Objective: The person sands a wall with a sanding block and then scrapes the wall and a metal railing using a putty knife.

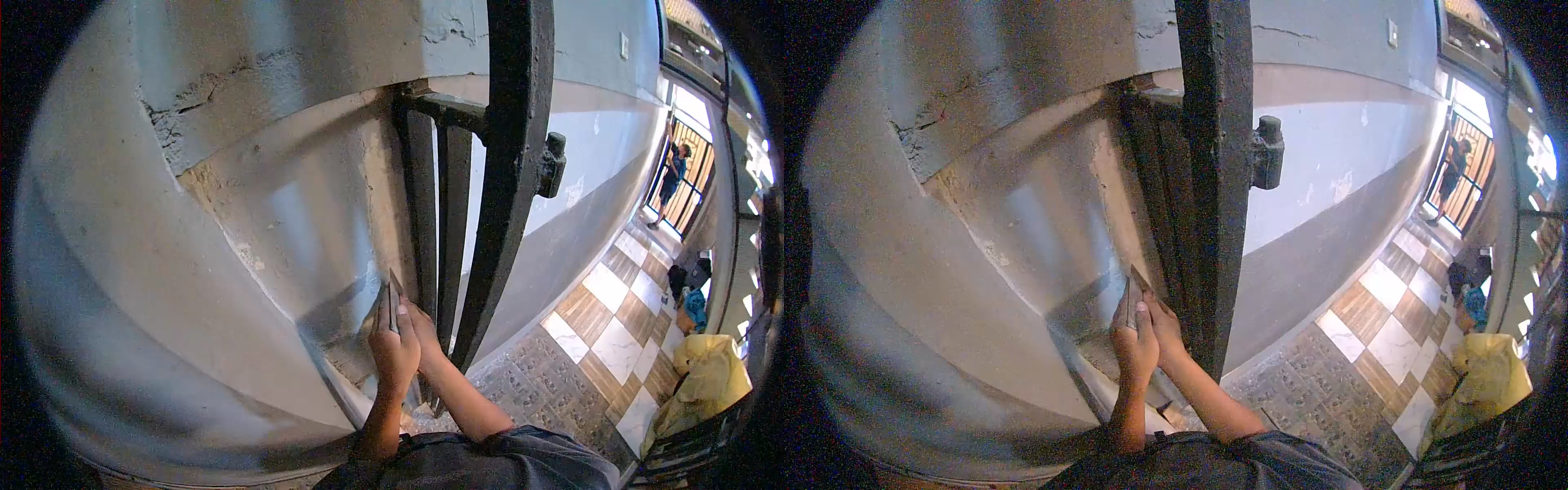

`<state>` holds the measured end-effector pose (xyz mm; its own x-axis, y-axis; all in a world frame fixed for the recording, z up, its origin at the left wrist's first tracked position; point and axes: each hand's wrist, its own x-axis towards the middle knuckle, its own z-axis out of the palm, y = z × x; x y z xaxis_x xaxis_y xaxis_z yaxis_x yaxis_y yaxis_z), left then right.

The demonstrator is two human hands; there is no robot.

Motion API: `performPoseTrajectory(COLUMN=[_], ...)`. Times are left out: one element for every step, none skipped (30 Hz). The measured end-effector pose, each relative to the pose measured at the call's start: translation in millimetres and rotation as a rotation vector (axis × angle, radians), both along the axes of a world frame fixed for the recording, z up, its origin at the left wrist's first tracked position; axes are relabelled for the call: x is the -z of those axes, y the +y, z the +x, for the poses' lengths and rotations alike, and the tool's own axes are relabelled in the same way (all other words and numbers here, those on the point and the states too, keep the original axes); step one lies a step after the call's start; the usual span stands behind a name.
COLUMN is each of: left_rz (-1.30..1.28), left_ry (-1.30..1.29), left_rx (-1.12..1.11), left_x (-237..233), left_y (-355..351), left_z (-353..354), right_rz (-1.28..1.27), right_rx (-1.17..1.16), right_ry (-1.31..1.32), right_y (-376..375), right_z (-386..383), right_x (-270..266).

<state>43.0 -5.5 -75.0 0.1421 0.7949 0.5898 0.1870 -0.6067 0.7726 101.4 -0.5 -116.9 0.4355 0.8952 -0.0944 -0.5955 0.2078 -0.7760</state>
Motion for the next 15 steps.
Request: performPoseTrajectory(left_rz=[-0.011, -0.022, -0.024, -0.038, -0.052, -0.053, -0.055, -0.056, -0.055, -0.036, -0.017, 0.006, 0.007, -0.001, -0.011], left_ry=[0.013, 0.026, 0.027, 0.027, 0.026, 0.025, 0.029, 0.033, 0.033, 0.050, 0.066, 0.038, 0.037, 0.064, 0.091], left_rx=[-0.016, -0.034, -0.040, -0.043, -0.046, -0.057, -0.056, -0.056, -0.070, -0.061, -0.053, -0.050, -0.063, -0.073, -0.079], left_x=[2.5, 4.1, 4.1, 3.4, 3.1, 3.2, 3.7, 3.8, 4.6, 6.0, 6.6, 2.7, 3.4, 4.1, 3.6], left_y=[1.9, 2.9, 2.6, 2.6, 2.9, 2.9, 2.5, 2.1, 2.9, 4.2, 4.8, 2.2, 2.1, 1.8, 0.8], left_z=[-0.8, -1.9, -3.3, -4.9, -6.4, -7.3, -7.6, -8.0, -9.1, -10.1, -10.4, -10.8, -11.1, -10.7, -10.1], right_rz=[-0.002, -0.019, -0.036, -0.038, -0.048, -0.057, -0.057, -0.082, -0.106, -0.095, -0.095, -0.074, -0.053, -0.048, -0.048], right_rx=[0.000, -0.007, -0.017, -0.026, -0.045, -0.066, -0.077, -0.048, -0.021, -0.059, -0.074, -0.075, -0.075, -0.088, -0.094], right_ry=[-0.001, 0.033, 0.067, 0.067, 0.003, -0.061, -0.061, -0.082, -0.103, -0.027, -0.029, 0.016, 0.062, 0.053, 0.055], right_y=[2.0, 4.9, 6.7, 6.4, 3.5, 2.0, 2.9, 3.1, 3.1, -1.9, -1.4, -0.9, -0.4, -1.0, -1.5], right_z=[0.9, 1.3, 0.5, -0.1, -0.2, -0.1, -0.3, -1.8, -3.7, -3.5, -3.3, -3.5, -3.2, -1.7, -0.8], right_x=[1.9, 3.9, 5.1, 5.7, 1.4, -0.8, 0.9, -1.9, -6.1, -11.3, -9.8, -7.0, -5.5, -8.8, -9.5])
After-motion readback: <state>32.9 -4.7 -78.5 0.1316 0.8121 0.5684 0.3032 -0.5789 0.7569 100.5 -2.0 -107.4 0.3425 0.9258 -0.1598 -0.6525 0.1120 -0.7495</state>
